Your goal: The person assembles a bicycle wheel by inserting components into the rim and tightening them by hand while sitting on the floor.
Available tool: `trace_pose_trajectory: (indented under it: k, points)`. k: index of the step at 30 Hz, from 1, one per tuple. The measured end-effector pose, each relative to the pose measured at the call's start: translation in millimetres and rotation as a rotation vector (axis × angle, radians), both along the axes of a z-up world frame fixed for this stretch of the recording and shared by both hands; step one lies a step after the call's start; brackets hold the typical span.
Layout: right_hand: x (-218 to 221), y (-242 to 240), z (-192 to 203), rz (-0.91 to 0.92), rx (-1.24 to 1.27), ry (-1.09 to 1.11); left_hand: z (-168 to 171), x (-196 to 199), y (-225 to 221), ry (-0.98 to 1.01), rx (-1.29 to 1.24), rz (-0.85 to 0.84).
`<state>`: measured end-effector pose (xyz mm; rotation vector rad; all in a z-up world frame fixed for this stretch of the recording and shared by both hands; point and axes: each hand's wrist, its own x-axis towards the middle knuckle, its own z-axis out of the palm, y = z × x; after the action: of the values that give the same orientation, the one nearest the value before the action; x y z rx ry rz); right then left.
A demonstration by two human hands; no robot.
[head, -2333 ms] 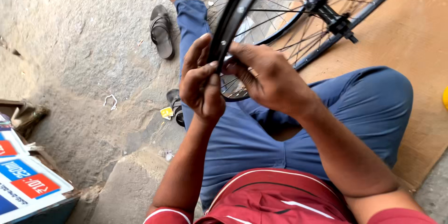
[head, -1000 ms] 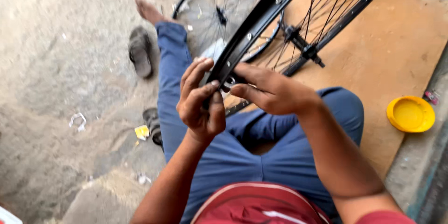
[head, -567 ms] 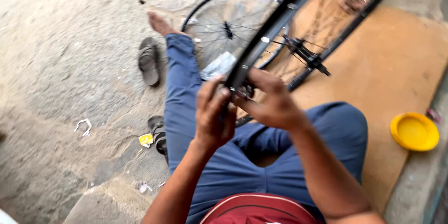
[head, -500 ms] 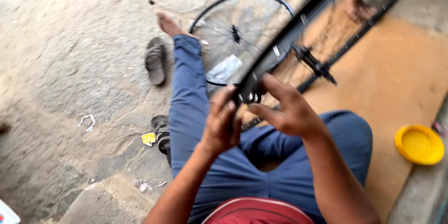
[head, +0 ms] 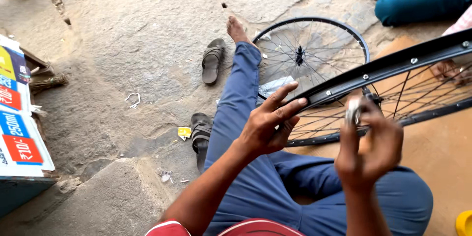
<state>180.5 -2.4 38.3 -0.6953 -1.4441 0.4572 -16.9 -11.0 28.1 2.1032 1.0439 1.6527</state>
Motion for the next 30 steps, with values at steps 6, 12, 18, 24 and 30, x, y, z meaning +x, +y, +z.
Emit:
trace_pose_trajectory:
  k: [6,12,18,24,30]
  points:
    - [-25,16,-21,-0.01,-0.097,-0.252,-8,-3,-6,0.012,0.013,0.031]
    - [-41,45,-30,0.179,-0.497,-0.349,-24,-25,7,-0.047,0.02,-0.004]
    - [-66,31,-5,0.22,-0.041,-0.188,-38,-45,10,-0.105,-0.046,-0.038]
    - [-50,34,-15,0.484,-0.177,-0.071,-41,-45,6,-0.079,-0.013,-0.02]
    - [-54,22,-24,0.296,-0.077,-0.025,-37,-39,6,-0.088,-0.018,-0.039]
